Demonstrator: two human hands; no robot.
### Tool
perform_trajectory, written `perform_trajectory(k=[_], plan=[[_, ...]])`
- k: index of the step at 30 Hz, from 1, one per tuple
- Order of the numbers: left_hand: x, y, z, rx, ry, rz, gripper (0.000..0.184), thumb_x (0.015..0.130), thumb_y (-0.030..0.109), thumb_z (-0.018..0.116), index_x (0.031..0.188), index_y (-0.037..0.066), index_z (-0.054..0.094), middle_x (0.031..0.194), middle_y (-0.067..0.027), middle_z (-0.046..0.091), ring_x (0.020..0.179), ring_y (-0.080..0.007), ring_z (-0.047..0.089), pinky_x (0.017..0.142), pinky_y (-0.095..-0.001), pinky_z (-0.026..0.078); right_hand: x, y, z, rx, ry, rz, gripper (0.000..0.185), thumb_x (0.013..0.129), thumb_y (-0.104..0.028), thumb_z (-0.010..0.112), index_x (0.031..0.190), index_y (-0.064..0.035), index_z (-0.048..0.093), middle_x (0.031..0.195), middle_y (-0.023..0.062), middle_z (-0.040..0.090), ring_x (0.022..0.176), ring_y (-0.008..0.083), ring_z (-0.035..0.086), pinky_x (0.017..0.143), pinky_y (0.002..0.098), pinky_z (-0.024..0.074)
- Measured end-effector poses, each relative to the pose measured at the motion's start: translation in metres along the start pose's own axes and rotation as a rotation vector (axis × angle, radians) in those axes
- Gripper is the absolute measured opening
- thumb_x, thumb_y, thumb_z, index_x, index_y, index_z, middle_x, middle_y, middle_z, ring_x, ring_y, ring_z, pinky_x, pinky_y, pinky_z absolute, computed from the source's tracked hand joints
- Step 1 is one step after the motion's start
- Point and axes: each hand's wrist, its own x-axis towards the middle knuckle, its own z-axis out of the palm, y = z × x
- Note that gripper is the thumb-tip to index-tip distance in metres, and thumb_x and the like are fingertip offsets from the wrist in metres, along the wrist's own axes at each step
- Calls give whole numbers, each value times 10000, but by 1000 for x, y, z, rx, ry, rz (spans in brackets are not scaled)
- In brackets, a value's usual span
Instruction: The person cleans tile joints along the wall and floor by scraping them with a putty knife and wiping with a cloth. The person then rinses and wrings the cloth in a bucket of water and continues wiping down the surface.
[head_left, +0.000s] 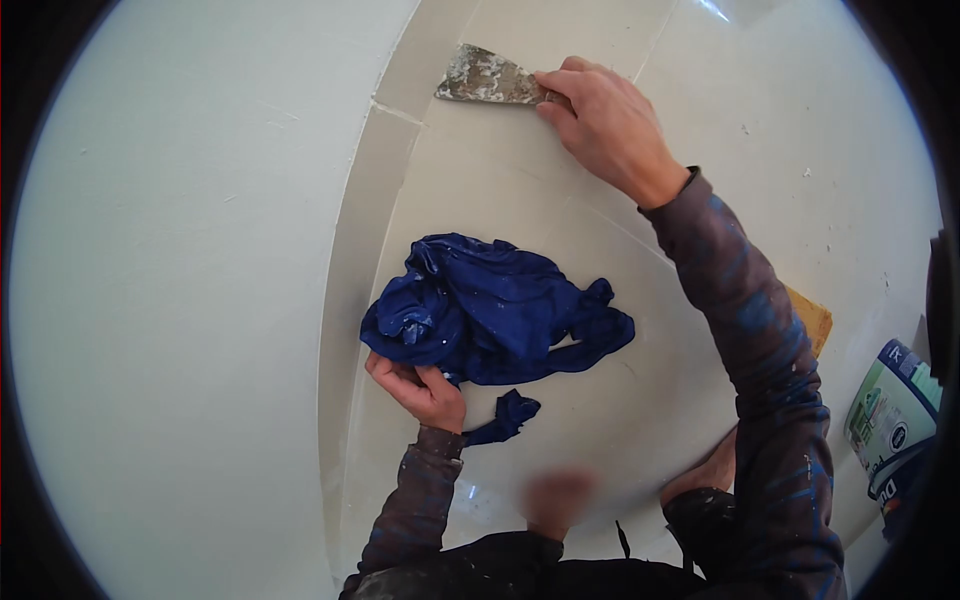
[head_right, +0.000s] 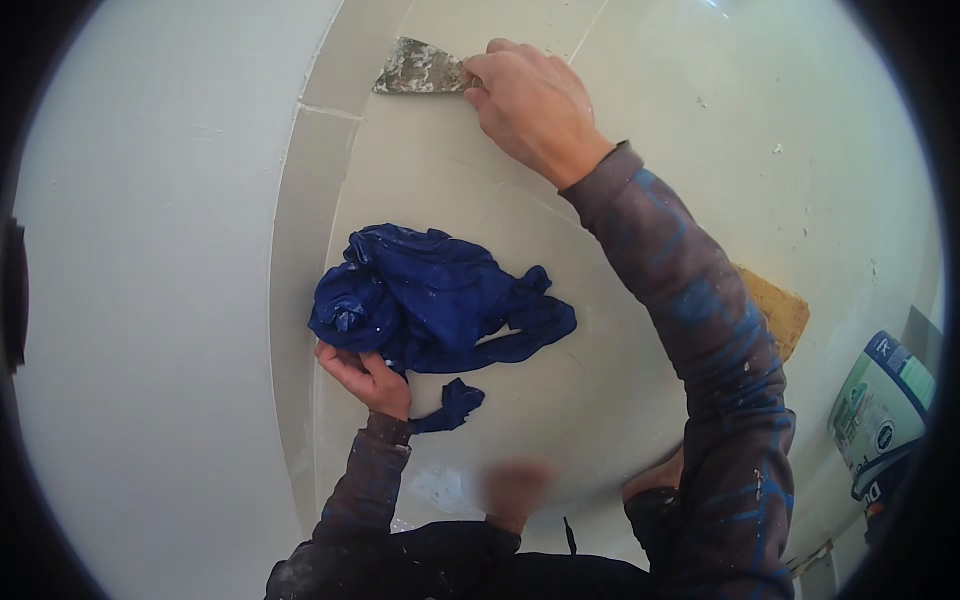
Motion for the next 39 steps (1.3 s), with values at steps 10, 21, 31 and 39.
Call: perform_trajectory(k=[10, 21, 31, 39], plan=[[-2, -3, -1, -19, -19, 20, 334, 1050, 113, 548, 1332, -20, 427, 1372, -160, 427, 1242, -272, 523, 1085, -380, 428, -28, 37, -60, 356, 244, 115, 313, 940, -161, 736, 1190, 28, 723, 987, 179, 712, 832, 307, 678, 784, 381, 536], [72, 95, 31, 575, -187, 268, 298, 1056, 157, 532, 1298, -18, 523, 1347, -168, 530, 1307, -292, 476, 1131, -436, 364, -131, -8, -82, 239, -158, 157, 281, 901, -43, 622, 1173, -80, 559, 907, 127, 702, 859, 359, 706, 732, 485, 545], [75, 47, 45, 482, 18, 77, 220, 1099, 179, 530, 1196, -15, 564, 1116, -160, 609, 1033, -308, 586, 977, -409, 465, -234, -86, -38, -25, -266, -178, 397, 962, -128, 575, 1347, -53, 638, 1078, 70, 595, 955, 222, 588, 773, 329, 524], [93, 52, 41, 635, -136, 189, 187, 1055, 128, 561, 1174, -9, 606, 1109, -162, 629, 1047, -351, 610, 953, -444, 479, -219, -30, -175, 169, -731, -77, 369, 932, -111, 600, 1290, -68, 677, 983, 105, 628, 906, 278, 666, 703, 395, 560]])
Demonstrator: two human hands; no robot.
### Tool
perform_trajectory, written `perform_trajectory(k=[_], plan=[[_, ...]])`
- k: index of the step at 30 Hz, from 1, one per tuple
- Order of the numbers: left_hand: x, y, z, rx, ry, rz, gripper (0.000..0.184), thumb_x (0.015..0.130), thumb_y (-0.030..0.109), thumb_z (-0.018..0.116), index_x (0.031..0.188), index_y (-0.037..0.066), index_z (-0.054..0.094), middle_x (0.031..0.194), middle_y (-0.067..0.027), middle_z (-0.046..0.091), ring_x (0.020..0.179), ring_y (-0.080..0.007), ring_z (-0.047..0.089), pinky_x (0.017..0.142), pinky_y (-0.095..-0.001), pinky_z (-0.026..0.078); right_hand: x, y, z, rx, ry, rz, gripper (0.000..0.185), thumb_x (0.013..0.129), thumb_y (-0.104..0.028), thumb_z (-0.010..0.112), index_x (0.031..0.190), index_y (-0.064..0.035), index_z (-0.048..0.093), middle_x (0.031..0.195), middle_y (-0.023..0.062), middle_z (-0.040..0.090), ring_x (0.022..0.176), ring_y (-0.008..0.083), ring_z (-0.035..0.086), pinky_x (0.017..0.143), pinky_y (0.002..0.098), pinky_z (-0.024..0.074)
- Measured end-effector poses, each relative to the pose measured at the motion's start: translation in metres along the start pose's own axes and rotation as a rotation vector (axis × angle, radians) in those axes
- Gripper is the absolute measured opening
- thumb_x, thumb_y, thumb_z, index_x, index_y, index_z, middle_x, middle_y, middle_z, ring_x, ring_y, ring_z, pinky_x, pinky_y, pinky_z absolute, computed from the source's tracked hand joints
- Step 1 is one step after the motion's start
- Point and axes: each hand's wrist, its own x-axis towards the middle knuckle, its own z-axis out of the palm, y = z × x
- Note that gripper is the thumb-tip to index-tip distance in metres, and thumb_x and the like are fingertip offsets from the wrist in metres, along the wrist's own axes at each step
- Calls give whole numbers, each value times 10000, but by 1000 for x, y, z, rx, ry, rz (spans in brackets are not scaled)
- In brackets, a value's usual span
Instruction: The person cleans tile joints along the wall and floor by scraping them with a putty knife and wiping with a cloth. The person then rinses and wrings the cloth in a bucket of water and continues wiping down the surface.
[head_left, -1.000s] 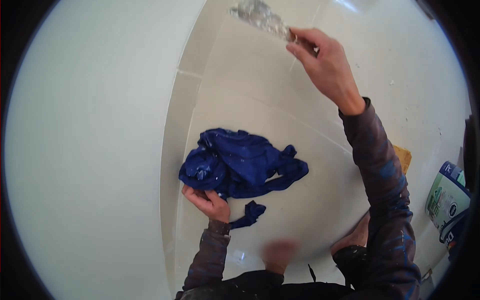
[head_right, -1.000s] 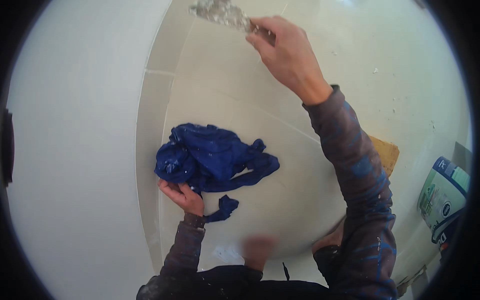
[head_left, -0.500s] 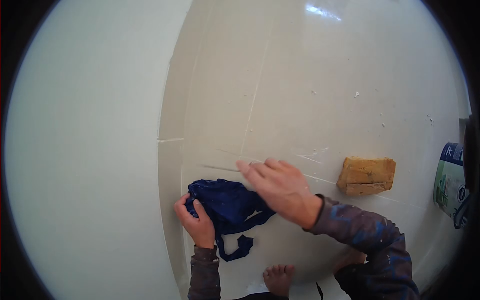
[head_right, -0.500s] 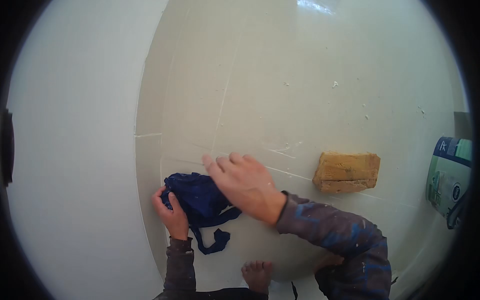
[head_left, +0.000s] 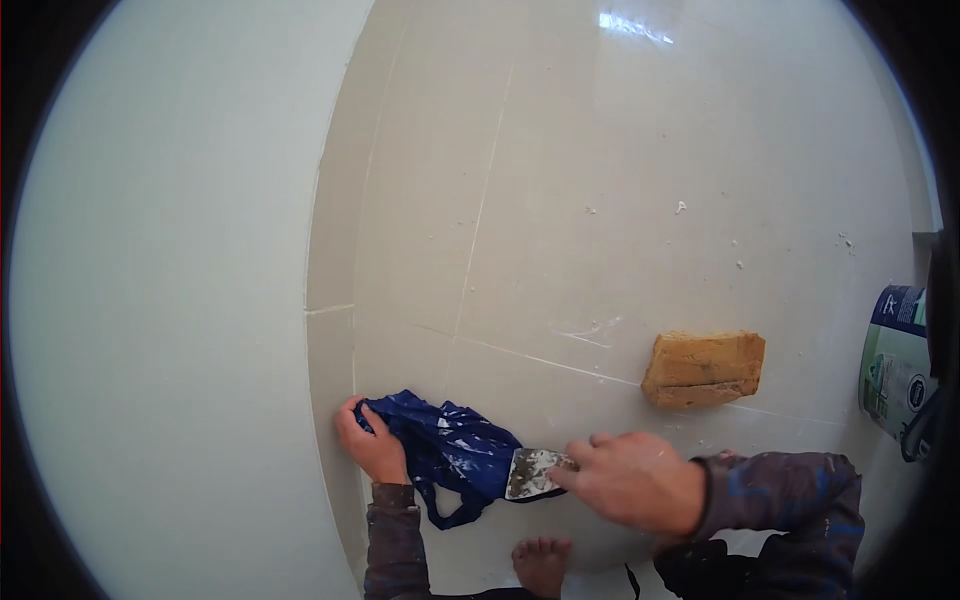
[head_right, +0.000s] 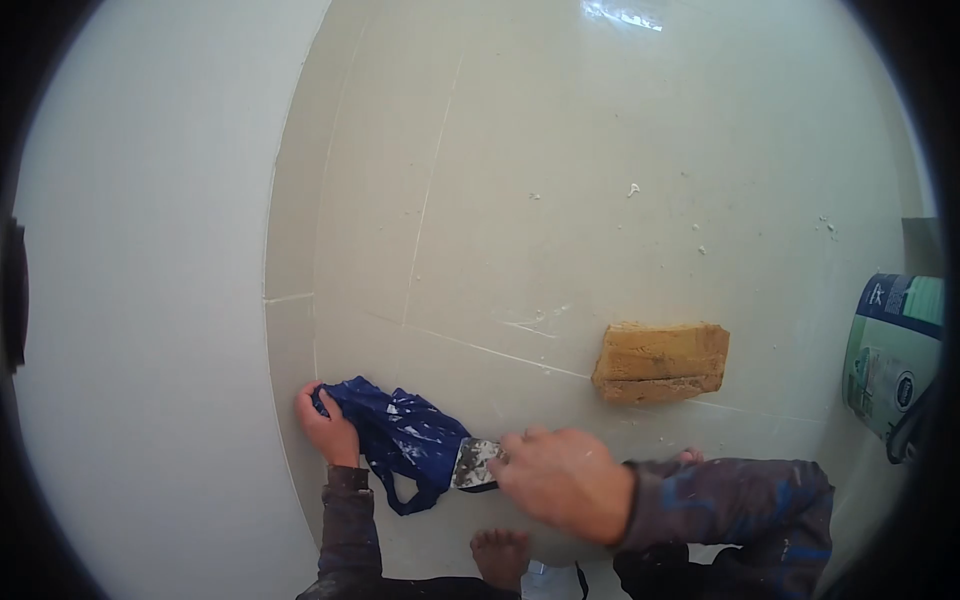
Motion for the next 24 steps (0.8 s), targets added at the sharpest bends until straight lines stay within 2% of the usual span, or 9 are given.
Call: perform_trajectory(k=[2, 3, 5, 8, 12, 14, 18, 20, 24], plan=[[7, 14, -7, 31, -76, 32, 197, 1039, 111, 569, 1189, -9, 612, 1111, -162, 632, 1054, -356, 613, 956, -447, 480, -7, 31, -45, 249, 56, -67, 403, 909, -41, 592, 1304, -71, 668, 913, 132, 628, 865, 334, 685, 747, 422, 573], [11, 26, -8, -31, -126, 51, 213, 1029, 103, 575, 1206, -10, 614, 1113, -165, 631, 1057, -354, 614, 968, -442, 480, -4, 37, -57, 248, 47, -73, 403, 909, -41, 592, 1304, -71, 668, 913, 132, 628, 865, 334, 685, 747, 422, 573], [13, 38, -6, -96, -170, 82, 232, 1020, 95, 581, 1223, -11, 616, 1115, -167, 630, 1061, -352, 614, 979, -438, 480, 0, 44, -71, 357, 267, 20, 476, 885, -3, 594, 1355, -72, 636, 978, 123, 633, 908, 339, 668, 766, 419, 576], [10, 45, -3, -99, -179, 59, 248, 1032, 123, 580, 1237, -9, 625, 1203, -160, 640, 1143, -303, 612, 1018, -420, 466, 23, 41, -46, 198, 329, 57, 519, 892, -17, 597, 1409, -61, 597, 1056, 122, 625, 971, 318, 655, 797, 404, 571], [9, 30, -1, -138, -173, -23, 217, 1043, 162, 614, 1183, -2, 628, 1130, -143, 660, 1066, -284, 622, 993, -401, 476, 39, 26, 39, 172, 282, -68, 525, 913, -58, 592, 1438, -57, 575, 1110, 117, 605, 1029, 296, 636, 830, 396, 563], [6, 25, 1, -181, -202, -79, 213, 1049, 180, 627, 1161, 0, 627, 1088, -135, 666, 1027, -277, 624, 978, -393, 480, 28, 20, 87, 21, 235, -118, 504, 935, -99, 577, 1437, -55, 579, 1109, 113, 595, 1049, 286, 634, 847, 396, 561], [7, 24, 6, -145, -97, -23, 210, 1038, 197, 666, 1086, -3, 628, 1022, -125, 675, 971, -288, 637, 931, -404, 493, -14, 6, 79, 81, 120, -56, 486, 951, -123, 562, 1432, -59, 583, 1125, 108, 608, 1008, 285, 637, 842, 385, 559], [5, 23, 10, -169, -81, -5, 217, 1041, 206, 668, 1076, -4, 629, 1018, -122, 676, 970, -281, 635, 924, -403, 492, -30, 13, 54, 141, 27, -17, 488, 937, -98, 582, 1423, -60, 587, 1063, 103, 637, 953, 275, 634, 845, 359, 557], [2, 13, 7, -221, -101, -5, 248, 1060, 222, 642, 1136, -13, 620, 1074, -118, 664, 1034, -264, 618, 986, -383, 473, -50, 27, 26, 211, 70, 69, 491, 924, -68, 601, 1414, -72, 594, 977, 75, 661, 915, 258, 631, 835, 349, 534]])
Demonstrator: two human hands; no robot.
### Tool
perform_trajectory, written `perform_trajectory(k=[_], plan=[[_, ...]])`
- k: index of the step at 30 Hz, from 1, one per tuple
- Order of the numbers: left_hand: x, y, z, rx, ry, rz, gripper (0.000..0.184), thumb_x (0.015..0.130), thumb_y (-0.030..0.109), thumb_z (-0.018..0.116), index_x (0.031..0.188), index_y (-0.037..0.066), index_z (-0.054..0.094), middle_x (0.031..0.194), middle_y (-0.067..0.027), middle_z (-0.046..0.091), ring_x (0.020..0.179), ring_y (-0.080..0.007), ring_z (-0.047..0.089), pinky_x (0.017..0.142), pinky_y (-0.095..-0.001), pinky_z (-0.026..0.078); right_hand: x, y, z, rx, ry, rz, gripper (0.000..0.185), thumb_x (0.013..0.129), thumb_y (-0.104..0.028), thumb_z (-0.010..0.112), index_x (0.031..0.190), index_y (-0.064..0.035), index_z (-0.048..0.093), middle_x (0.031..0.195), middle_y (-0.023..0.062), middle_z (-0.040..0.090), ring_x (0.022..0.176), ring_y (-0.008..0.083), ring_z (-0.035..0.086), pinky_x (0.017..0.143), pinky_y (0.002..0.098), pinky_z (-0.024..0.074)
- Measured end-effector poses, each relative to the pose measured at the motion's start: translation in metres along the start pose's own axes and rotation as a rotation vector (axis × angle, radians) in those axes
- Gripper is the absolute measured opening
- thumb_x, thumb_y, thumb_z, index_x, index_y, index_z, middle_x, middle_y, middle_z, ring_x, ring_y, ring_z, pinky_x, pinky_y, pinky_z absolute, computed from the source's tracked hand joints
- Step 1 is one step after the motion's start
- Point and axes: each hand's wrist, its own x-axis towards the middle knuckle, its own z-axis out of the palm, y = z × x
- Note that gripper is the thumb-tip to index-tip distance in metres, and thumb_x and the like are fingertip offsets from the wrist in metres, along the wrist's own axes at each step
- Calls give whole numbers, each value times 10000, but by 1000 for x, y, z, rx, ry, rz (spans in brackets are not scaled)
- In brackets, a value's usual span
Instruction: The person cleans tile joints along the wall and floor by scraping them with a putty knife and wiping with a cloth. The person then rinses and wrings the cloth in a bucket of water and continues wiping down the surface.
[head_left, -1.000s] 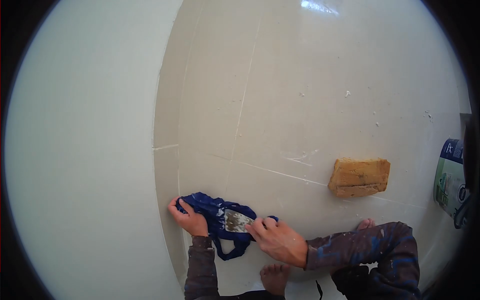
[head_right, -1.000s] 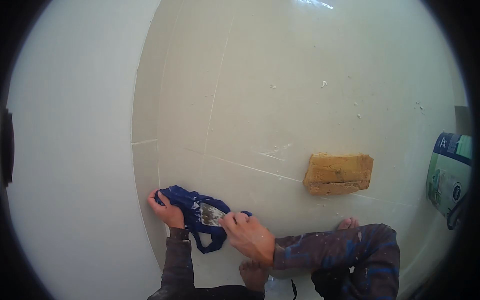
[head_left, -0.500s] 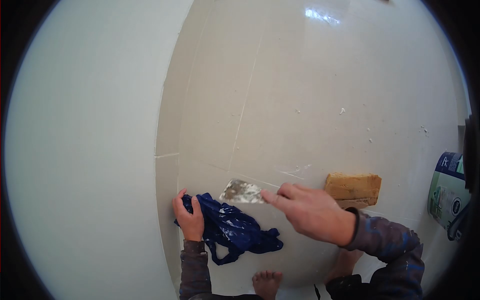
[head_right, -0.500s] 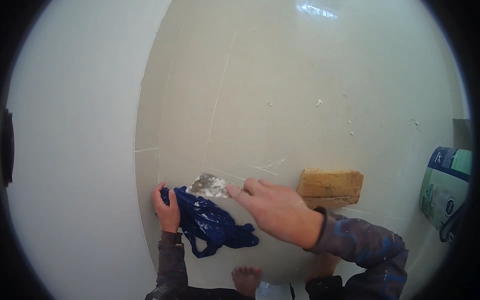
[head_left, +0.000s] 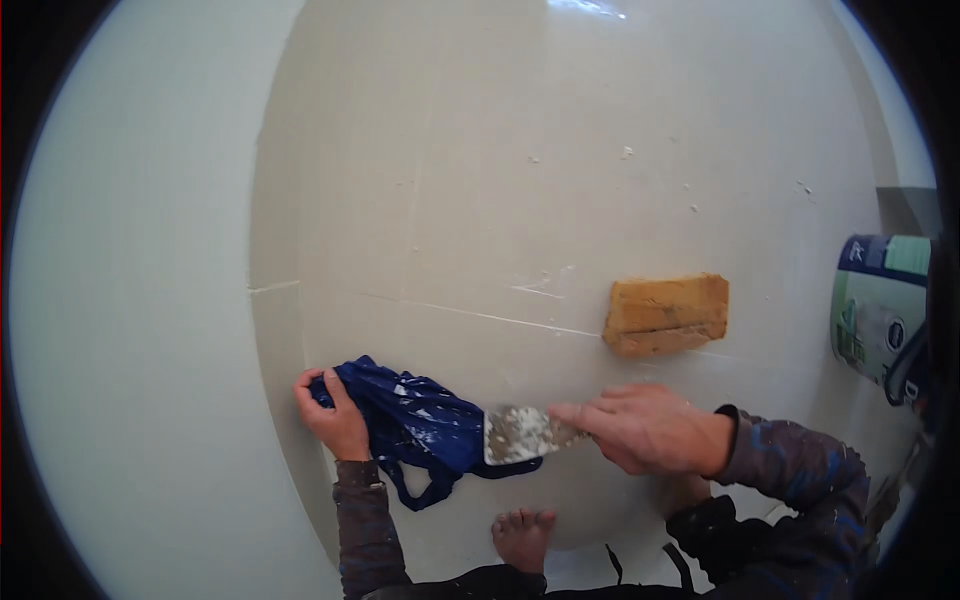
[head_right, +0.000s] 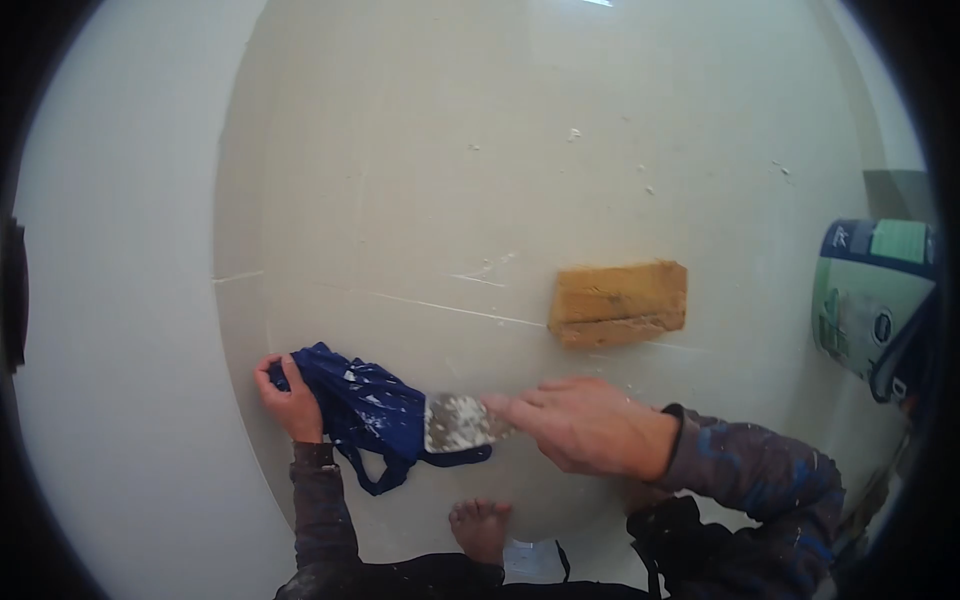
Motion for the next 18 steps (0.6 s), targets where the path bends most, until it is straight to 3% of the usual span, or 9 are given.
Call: perform_trajectory(k=[2, 8, 12, 14, 15, 18], plan=[[-7, 2, -3, 43, 80, 64, 333, 1054, 245, 643, 1257, -15, 594, 1196, -152, 647, 1131, -289, 612, 1037, -415, 463, -1, 4, -1, -154, 265, -26, 509, 909, -51, 619, 1417, -95, 597, 923, 44, 665, 933, 237, 625, 842, 345, 497], [-39, 0, -26, 256, 35, 163, 617, 1033, 279, 656, 1533, -3, 431, 1471, -229, 550, 1349, -404, 530, 1155, -494, 407, -20, 27, 39, -366, 440, -60, 502, 863, -19, 658, 1359, -97, 639, 918, 16, 647, 970, 208, 606, 887, 363, 455], [-53, -2, -27, 164, 32, 146, 685, 1021, 276, 660, 1595, 47, 366, 1497, -224, 533, 1360, -414, 508, 1166, -516, 360, -22, 21, 37, -575, 638, -107, 458, 831, -10, 671, 1283, -82, 659, 945, 44, 633, 1060, 227, 616, 963, 397, 462], [-52, 0, -27, 186, -49, 46, 697, 1024, 281, 635, 1624, 90, 337, 1505, -218, 533, 1378, -410, 502, 1182, -530, 328, -22, 37, 16, -750, 746, -71, 425, 806, -20, 679, 1227, -67, 651, 985, 79, 613, 1150, 273, 603, 1069, 439, 449], [-51, -1, -26, 165, -47, 53, 697, 1024, 281, 635, 1624, 90, 337, 1505, -218, 533, 1378, -410, 502, 1182, -530, 328, -22, 57, 12, -745, 729, -22, 440, 784, -34, 690, 1219, -60, 622, 1084, 116, 595, 1226, 329, 571, 1143, 489, 416], [-43, -11, -19, 225, -1, 140, 665, 999, 220, 639, 1590, 60, 382, 1495, -232, 556, 1340, -431, 544, 1140, -509, 416, -25, 68, 0, -758, 636, -7, 463, 797, -45, 691, 1249, -70, 592, 1151, 135, 567, 1282, 376, 542, 1149, 511, 410]])
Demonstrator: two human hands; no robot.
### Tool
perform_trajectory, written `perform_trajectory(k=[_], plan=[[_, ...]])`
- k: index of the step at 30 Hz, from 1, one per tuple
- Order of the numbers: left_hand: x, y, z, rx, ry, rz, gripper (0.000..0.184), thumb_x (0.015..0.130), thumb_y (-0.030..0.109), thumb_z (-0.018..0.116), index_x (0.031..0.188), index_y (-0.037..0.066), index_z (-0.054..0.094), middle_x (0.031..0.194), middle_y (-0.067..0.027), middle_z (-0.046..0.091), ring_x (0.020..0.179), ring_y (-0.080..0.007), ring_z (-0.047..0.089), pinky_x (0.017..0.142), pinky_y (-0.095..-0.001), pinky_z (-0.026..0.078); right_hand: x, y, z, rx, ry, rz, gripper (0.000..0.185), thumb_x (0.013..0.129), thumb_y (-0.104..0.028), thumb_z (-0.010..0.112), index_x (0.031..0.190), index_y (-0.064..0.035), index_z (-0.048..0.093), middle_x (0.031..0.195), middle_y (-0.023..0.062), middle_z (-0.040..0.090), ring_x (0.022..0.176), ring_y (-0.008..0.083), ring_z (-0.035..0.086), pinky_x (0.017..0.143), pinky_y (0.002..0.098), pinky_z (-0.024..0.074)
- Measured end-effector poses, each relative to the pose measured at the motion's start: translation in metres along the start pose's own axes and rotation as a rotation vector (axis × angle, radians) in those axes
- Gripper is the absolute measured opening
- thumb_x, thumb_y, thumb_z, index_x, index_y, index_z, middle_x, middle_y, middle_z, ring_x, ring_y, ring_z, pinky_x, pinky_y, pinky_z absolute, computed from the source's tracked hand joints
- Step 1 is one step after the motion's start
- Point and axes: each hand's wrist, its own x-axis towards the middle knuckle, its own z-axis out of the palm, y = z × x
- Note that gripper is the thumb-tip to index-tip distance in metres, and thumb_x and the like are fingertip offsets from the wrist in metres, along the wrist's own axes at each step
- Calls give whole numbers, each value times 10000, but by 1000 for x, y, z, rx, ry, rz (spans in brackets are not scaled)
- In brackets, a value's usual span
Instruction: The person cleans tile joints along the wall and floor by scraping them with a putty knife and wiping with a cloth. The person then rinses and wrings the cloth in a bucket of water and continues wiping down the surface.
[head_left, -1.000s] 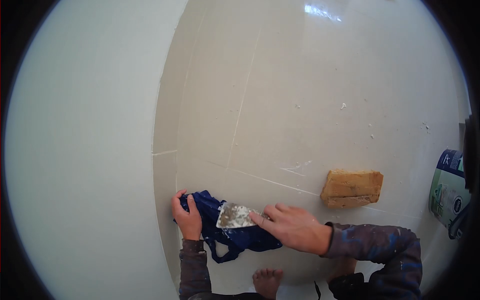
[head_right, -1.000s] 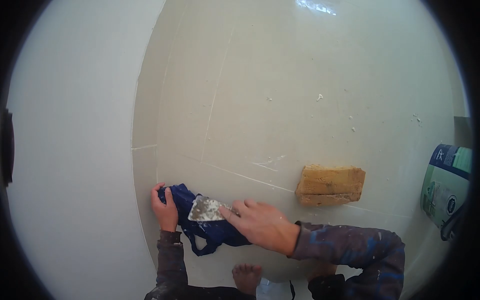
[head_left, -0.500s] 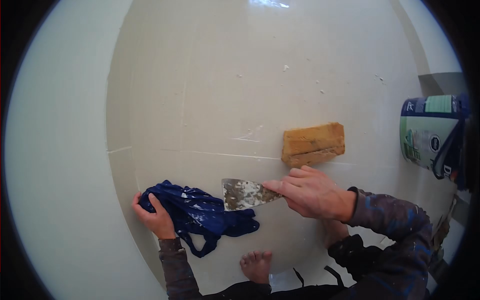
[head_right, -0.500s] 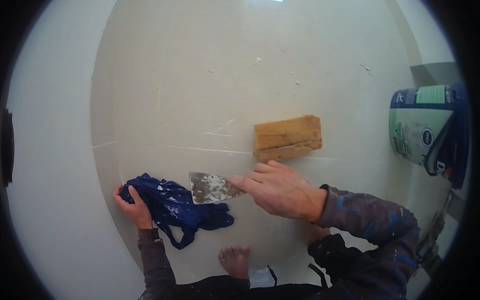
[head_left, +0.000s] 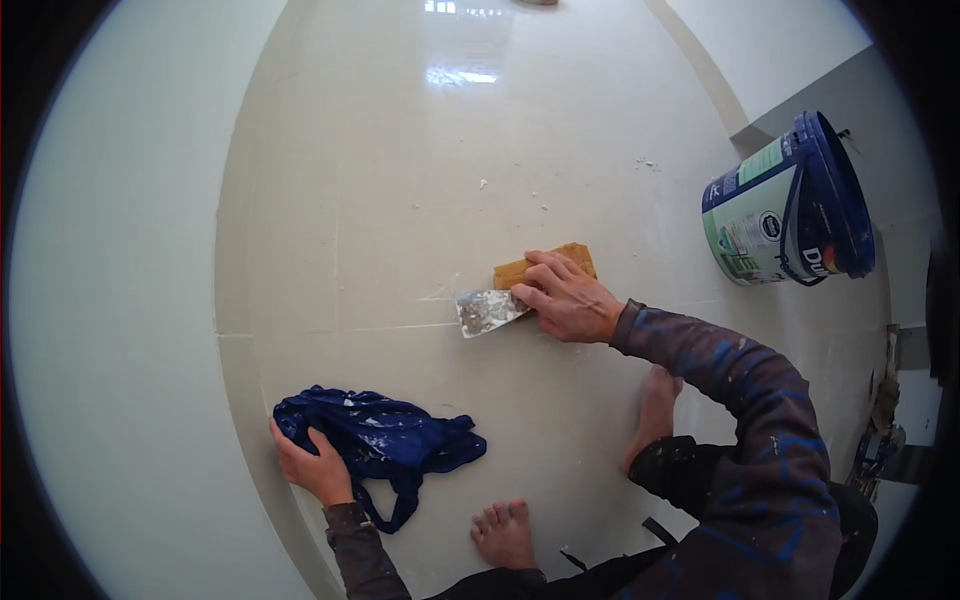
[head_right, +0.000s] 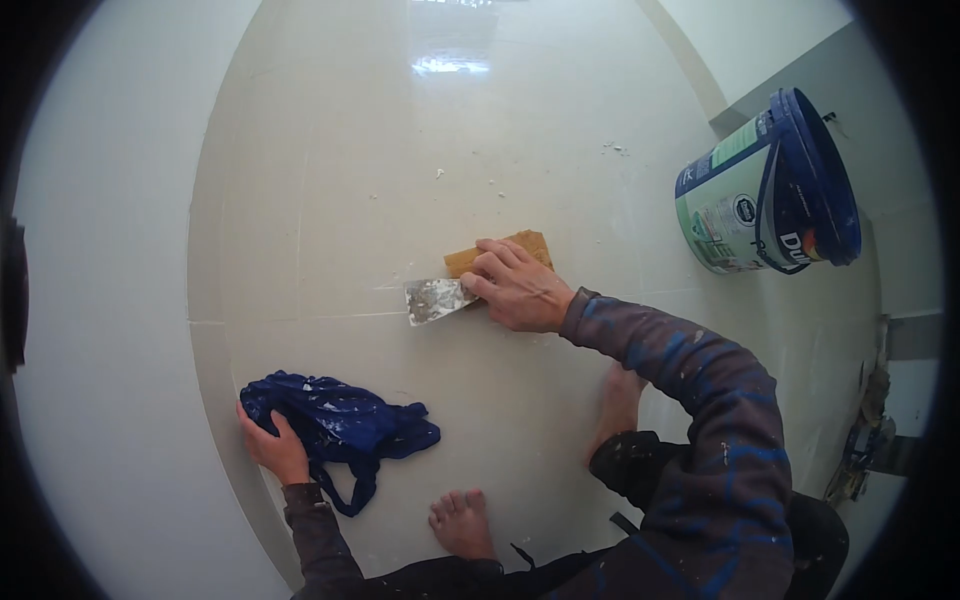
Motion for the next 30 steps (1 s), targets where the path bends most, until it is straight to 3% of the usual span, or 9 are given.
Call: perform_trajectory(k=[7, 12, 16, 20, 21, 24, 26, 28, 30], plan=[[5, -9, 10, 25, 40, -72, 538, 974, 249, 632, 1448, 34, 496, 1359, -223, 639, 1224, -428, 614, 1054, -523, 460, 4, 23, 1, -71, 17, 66, 362, 913, -92, 654, 1272, -96, 603, 1363, 149, 601, 1224, 340, 605, 1070, 488, 447], [23, -27, 23, 87, -26, -131, 468, 966, 287, 609, 1336, 6, 554, 1210, -235, 690, 1115, -456, 642, 968, -528, 485, 83, 122, -34, -178, 527, 358, 367, 949, -47, 614, 1307, -129, 617, 1327, 80, 661, 1197, 285, 649, 975, 426, 476], [16, -43, 37, 135, 146, -60, 465, 968, 292, 574, 1327, -2, 569, 1194, -246, 691, 1100, -471, 637, 972, -533, 475, 168, 244, -6, -229, 454, 578, 324, 1010, -121, 586, 1330, -121, 637, 1397, 84, 648, 1268, 282, 635, 1065, 448, 446], [17, -45, 44, 138, 220, -47, 461, 978, 296, 548, 1327, -5, 582, 1218, -252, 683, 1110, -471, 626, 983, -538, 464, 203, 261, 37, -460, 319, 654, 420, 1007, -95, 524, 1418, -113, 607, 1487, 143, 585, 1429, 346, 510, 1186, 528, 341], [13, -46, 42, 146, 210, -57, 461, 978, 296, 548, 1327, -5, 582, 1218, -252, 683, 1110, -471, 626, 983, -538, 464, 206, 254, 55, -513, 495, 616, 501, 942, -94, 592, 1443, -86, 579, 1527, 199, 531, 1494, 403, 413, 1216, 574, 292], [16, -47, 46, 122, 188, -112, 473, 987, 299, 542, 1350, -2, 573, 1230, -252, 679, 1124, -465, 621, 990, -534, 458, 192, 142, 48, -110, 668, 386, 546, 838, -116, 715, 1366, -58, 590, 1422, 201, 574, 1400, 387, 491, 1177, 524, 361], [17, -52, 48, 137, 214, -97, 478, 992, 298, 540, 1348, -19, 573, 1234, -274, 672, 1108, -486, 620, 983, -543, 465, 161, 44, 76, 403, 526, 162, 400, 855, -186, 732, 1211, -32, 635, 1270, 147, 614, 1202, 331, 582, 994, 452, 499], [19, -58, 50, 92, 214, -95, 478, 998, 295, 540, 1339, -38, 574, 1234, -283, 670, 1107, -488, 625, 986, -540, 474, 114, -68, 81, 684, 235, -60, 445, 870, -252, 771, 1239, -50, 624, 1322, 154, 596, 1265, 351, 556, 1066, 489, 458], [20, -61, 52, 53, 223, -101, 480, 1004, 293, 539, 1331, -56, 574, 1235, -291, 668, 1106, -490, 631, 989, -536, 482, 77, -151, 91, 743, 152, -179, 713, 869, -359, 808, 1444, -48, 520, 1447, 206, 538, 1365, 371, 504, 1119, 485, 419]])
